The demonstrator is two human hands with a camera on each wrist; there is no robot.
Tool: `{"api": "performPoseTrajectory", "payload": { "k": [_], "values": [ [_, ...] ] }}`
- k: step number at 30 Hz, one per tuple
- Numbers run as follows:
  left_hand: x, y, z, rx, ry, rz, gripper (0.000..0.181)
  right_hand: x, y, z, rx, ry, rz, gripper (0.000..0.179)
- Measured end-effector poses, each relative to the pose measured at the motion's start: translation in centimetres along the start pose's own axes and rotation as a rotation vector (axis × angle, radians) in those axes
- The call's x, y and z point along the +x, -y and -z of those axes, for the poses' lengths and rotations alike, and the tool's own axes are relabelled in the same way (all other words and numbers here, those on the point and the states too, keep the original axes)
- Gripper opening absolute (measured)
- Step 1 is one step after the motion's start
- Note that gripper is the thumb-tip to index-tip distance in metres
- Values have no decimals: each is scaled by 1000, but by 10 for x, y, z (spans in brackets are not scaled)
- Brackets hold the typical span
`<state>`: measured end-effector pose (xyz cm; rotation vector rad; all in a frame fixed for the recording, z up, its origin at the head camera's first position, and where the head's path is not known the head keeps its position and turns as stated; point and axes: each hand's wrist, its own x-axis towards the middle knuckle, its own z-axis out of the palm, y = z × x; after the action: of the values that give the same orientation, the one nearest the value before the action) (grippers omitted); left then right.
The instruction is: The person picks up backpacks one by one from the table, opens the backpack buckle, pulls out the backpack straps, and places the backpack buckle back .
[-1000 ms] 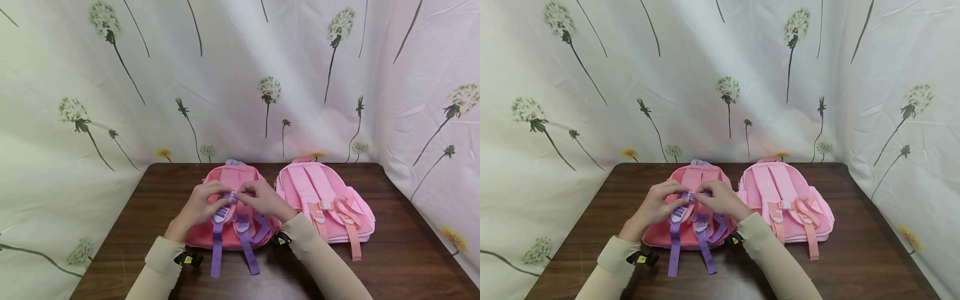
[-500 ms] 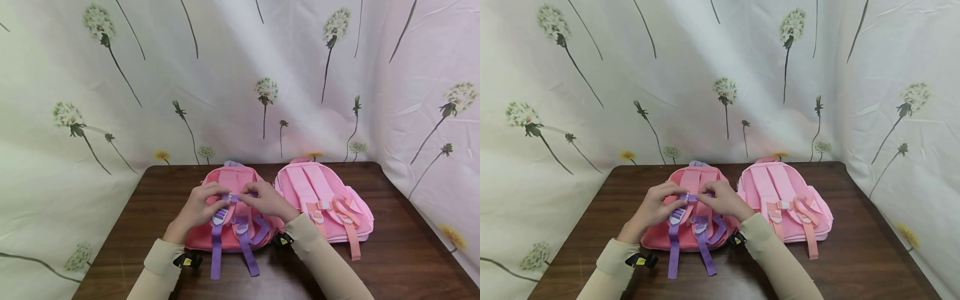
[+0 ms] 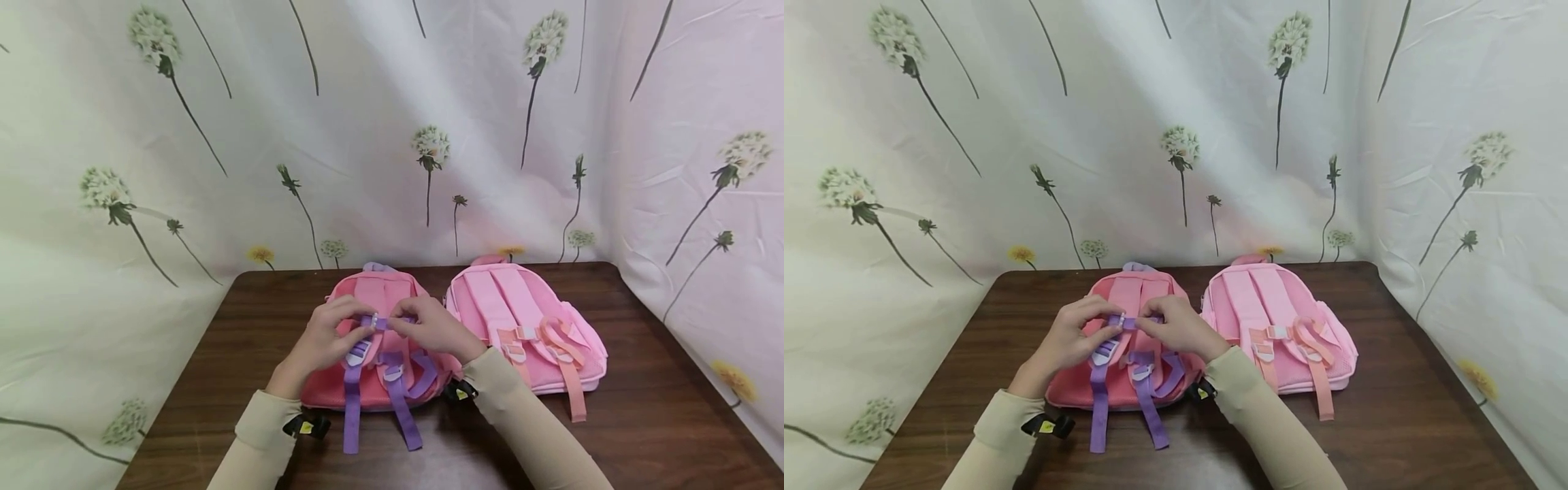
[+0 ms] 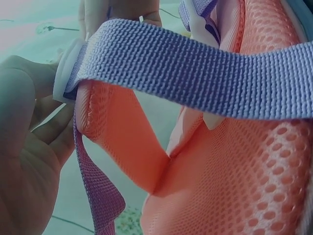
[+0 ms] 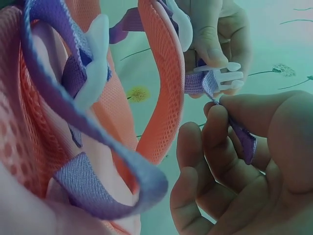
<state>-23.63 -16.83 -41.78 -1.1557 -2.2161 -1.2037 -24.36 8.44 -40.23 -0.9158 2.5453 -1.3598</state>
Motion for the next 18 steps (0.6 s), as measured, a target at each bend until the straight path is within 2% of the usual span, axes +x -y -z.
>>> {"api": "performPoseTrajectory", "payload": {
  "k": [18],
  "values": [
    [-2, 0, -2, 22, 8, -15, 29, 2, 0, -3, 63, 42, 28, 17]
  ]
}}
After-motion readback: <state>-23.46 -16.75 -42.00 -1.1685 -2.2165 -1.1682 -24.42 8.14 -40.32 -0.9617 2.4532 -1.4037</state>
